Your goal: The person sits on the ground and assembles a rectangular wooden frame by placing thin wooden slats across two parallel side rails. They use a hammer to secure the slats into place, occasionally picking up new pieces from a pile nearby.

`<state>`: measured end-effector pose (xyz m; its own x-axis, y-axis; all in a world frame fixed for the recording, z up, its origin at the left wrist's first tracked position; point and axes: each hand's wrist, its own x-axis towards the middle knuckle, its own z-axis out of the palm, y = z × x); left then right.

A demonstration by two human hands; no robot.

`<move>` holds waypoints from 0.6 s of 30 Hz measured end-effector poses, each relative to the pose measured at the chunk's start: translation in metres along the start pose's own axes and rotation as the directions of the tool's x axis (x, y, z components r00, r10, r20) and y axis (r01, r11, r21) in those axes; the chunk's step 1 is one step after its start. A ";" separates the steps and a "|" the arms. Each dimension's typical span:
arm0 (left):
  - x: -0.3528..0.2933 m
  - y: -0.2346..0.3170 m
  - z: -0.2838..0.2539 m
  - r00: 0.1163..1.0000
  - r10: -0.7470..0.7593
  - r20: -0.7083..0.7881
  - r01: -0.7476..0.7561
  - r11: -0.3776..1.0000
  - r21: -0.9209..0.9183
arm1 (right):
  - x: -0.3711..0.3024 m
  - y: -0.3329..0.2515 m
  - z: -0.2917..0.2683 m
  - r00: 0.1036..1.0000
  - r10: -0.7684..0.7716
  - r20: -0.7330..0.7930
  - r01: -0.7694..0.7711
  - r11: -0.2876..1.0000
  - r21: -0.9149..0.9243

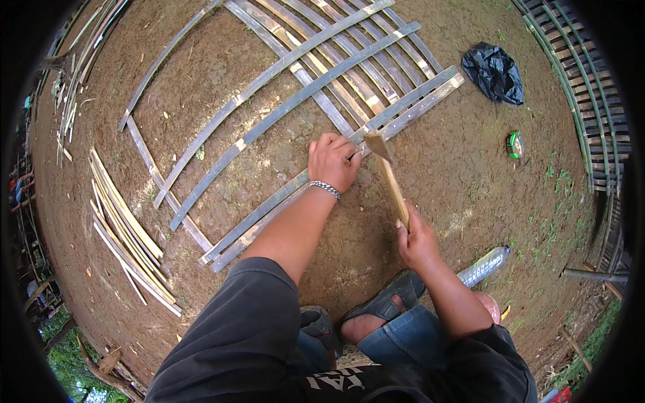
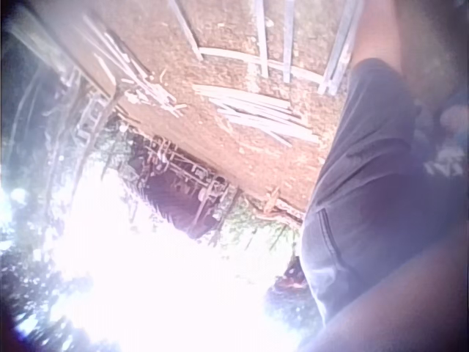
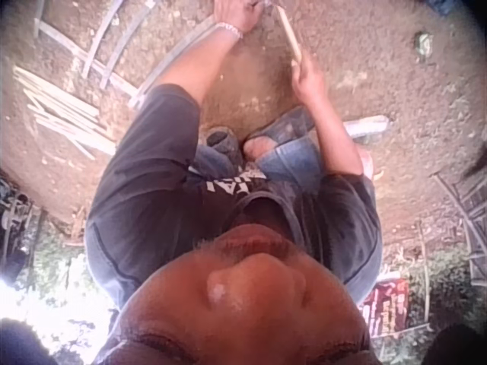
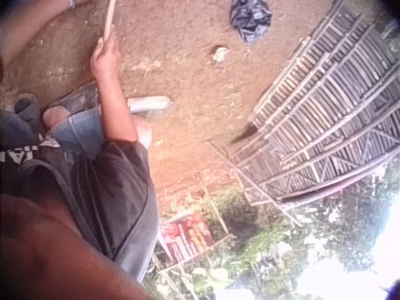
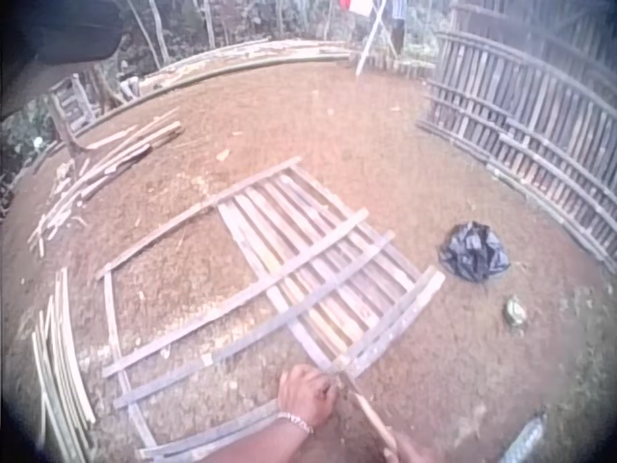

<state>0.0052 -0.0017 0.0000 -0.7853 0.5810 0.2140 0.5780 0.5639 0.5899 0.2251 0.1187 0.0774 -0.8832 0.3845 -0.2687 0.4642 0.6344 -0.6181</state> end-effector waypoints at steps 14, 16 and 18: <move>0.000 0.001 -0.001 1.000 0.008 0.008 -0.008 0.999 0.033 | 0.004 0.001 0.001 0.999 -0.011 -0.036 0.012 1.000 0.012; 0.001 -0.001 0.001 1.000 -0.001 -0.002 0.001 1.000 0.008 | 0.003 -0.002 0.003 0.991 -0.083 -0.110 0.087 0.996 0.035; -0.001 -0.002 0.002 1.000 0.000 0.017 0.000 1.000 0.010 | 0.003 -0.002 0.002 0.998 0.052 0.038 -0.052 0.999 -0.008</move>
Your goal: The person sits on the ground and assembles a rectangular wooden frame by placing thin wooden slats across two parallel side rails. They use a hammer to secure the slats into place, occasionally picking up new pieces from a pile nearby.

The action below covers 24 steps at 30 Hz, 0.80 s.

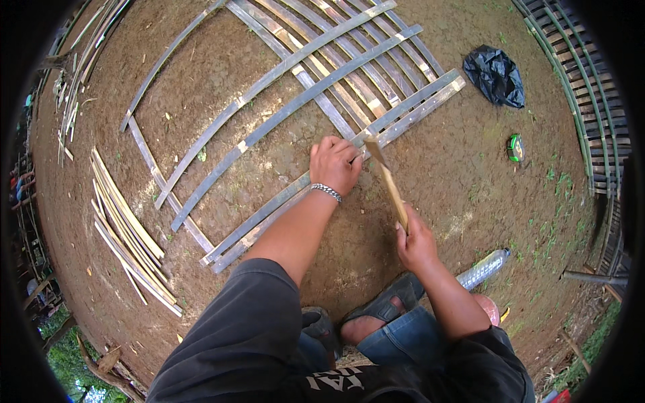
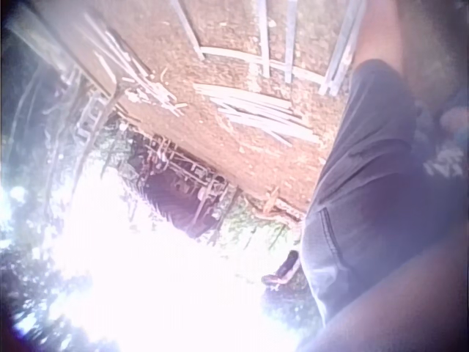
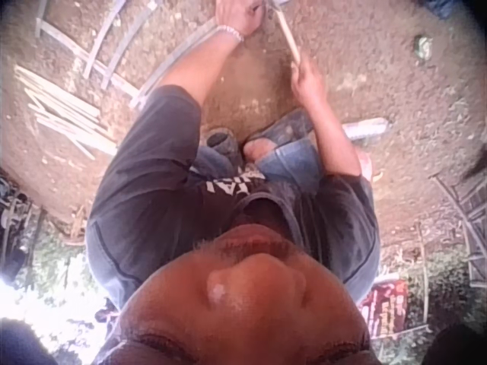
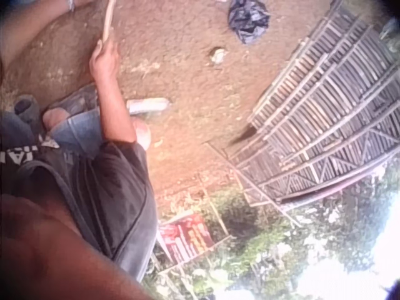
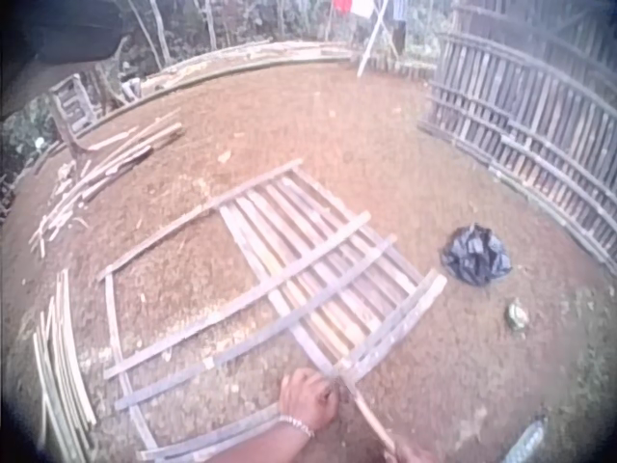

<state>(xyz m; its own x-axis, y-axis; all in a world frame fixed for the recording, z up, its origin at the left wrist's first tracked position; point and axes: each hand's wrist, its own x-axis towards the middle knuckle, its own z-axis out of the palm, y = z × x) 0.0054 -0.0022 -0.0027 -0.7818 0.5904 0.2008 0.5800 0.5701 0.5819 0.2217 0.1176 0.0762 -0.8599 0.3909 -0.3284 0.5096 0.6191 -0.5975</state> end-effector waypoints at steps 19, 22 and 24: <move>0.000 -0.001 0.001 0.999 0.041 -0.034 -0.040 0.999 0.024 | 0.001 0.003 0.003 0.996 0.069 0.064 -0.066 0.997 -0.034; -0.002 0.001 0.000 1.000 0.019 -0.015 -0.019 0.999 0.026 | -0.002 -0.001 0.000 1.000 -0.014 -0.003 0.014 1.000 0.004; -0.001 0.001 -0.003 0.999 0.018 -0.037 -0.019 0.999 -0.036 | -0.002 -0.004 0.001 0.997 -0.047 -0.056 0.050 0.998 0.049</move>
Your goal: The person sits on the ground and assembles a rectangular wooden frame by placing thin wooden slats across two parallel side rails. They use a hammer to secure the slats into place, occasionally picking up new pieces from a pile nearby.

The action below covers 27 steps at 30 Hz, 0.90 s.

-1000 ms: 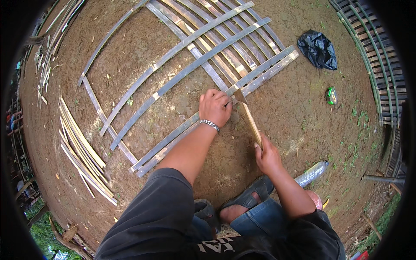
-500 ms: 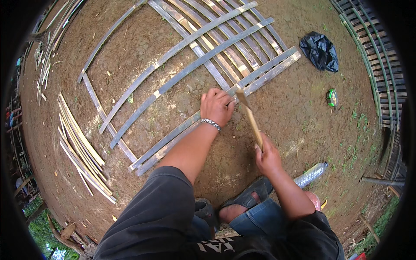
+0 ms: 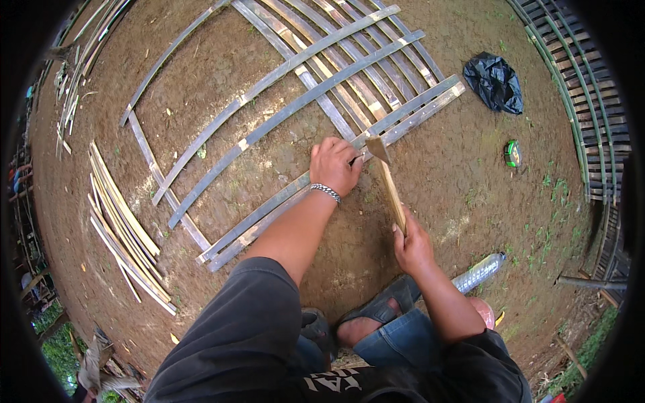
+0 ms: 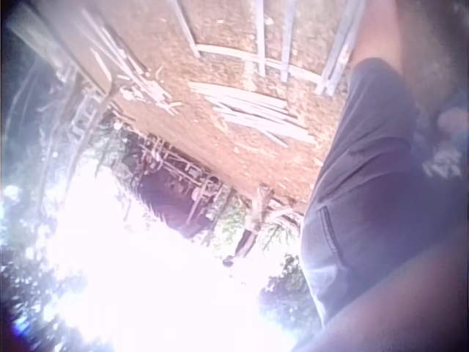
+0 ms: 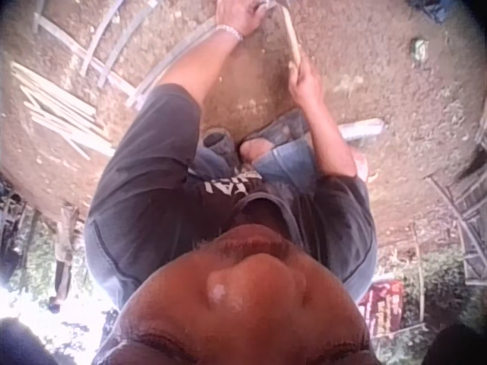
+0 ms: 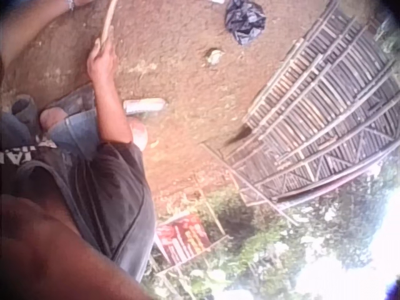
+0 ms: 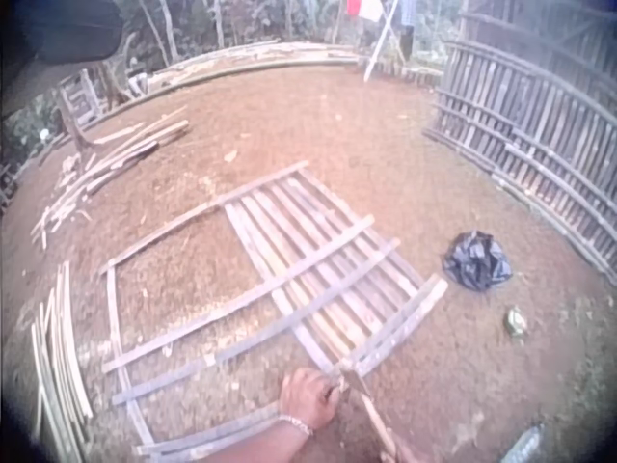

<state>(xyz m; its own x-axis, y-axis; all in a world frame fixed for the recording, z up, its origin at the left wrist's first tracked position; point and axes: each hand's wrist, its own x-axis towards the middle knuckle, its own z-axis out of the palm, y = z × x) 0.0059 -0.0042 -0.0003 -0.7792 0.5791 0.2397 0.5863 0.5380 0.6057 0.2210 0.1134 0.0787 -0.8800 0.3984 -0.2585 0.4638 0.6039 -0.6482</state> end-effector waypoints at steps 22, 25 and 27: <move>-0.001 -0.008 0.015 0.979 -0.200 -0.047 0.201 0.979 0.032 | 0.000 -0.005 -0.002 0.987 -0.130 -0.093 0.127 0.991 -0.037; -0.001 -0.005 0.014 0.979 -0.196 -0.061 0.196 0.981 0.001 | -0.001 0.004 0.004 0.971 -0.198 -0.133 0.193 0.980 -0.051; -0.001 -0.002 0.012 0.979 -0.198 -0.047 0.198 0.980 -0.005 | 0.004 0.013 0.006 0.997 -0.078 -0.029 0.074 0.991 -0.115</move>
<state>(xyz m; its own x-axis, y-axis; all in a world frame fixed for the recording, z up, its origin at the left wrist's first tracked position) 0.0082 0.0018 -0.0109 -0.8895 0.4316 0.1500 0.4188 0.6390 0.6451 0.2228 0.1182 0.0648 -0.9102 0.3701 -0.1860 0.4058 0.7071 -0.5791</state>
